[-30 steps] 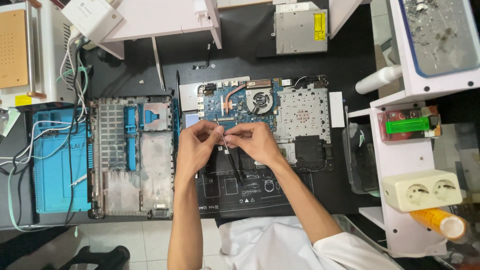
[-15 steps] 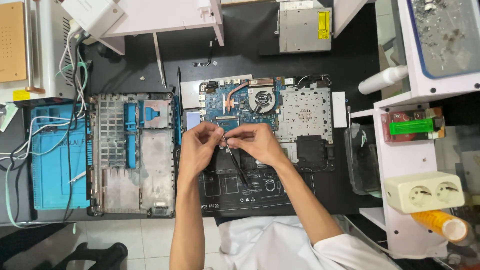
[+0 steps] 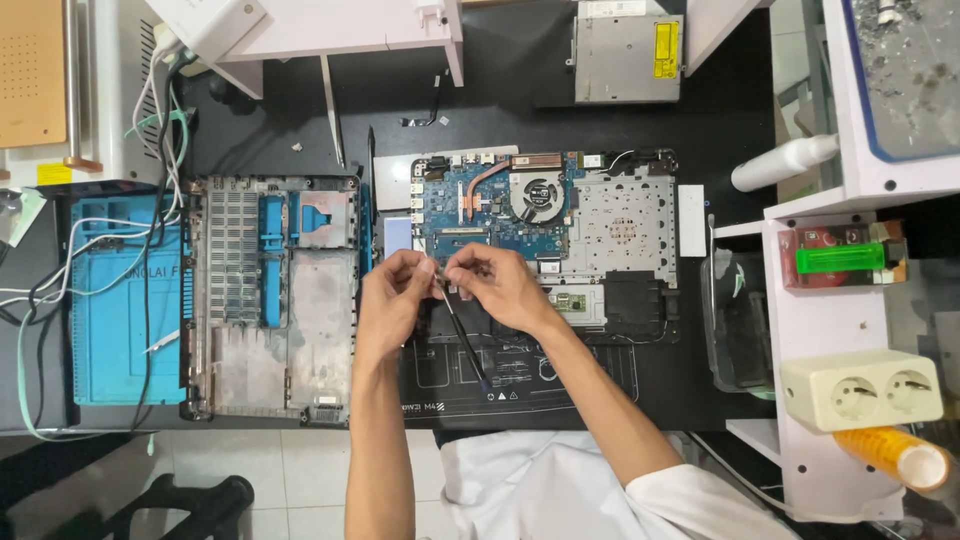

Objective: The person opens a laptop and removes the back cover to expose the internal components. They then remove the CD drive, disconnect cables, and use a screwdriver to remove the cooling fan and heat sink from the motherboard.

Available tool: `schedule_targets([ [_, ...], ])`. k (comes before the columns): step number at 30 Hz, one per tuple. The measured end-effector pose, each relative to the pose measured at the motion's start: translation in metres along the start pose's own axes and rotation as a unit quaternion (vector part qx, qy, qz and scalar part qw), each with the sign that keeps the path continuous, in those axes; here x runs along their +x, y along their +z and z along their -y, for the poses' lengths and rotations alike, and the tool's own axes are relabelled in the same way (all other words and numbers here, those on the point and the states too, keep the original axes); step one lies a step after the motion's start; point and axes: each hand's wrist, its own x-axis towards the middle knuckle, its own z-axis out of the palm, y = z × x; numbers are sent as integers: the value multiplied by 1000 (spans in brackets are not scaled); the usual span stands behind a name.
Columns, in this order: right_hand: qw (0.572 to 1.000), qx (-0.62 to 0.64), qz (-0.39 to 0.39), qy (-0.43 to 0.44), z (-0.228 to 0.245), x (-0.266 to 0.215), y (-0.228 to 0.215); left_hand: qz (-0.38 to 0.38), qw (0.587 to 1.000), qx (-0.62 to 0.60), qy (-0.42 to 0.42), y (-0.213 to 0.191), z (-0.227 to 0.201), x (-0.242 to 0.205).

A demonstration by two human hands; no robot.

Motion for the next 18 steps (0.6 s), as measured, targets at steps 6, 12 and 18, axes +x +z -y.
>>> schedule_targets([
  [6,993,-107,9,-44,20,34,51,-162,983,70,47,-38,-13,-15],
  [12,967,-192,30,-167,8,66,85,-227,967,103,47,-51,-25,-21],
  [18,961,-138,19,-238,9,53,85,-238,957,163,42,-52,-28,-20],
])
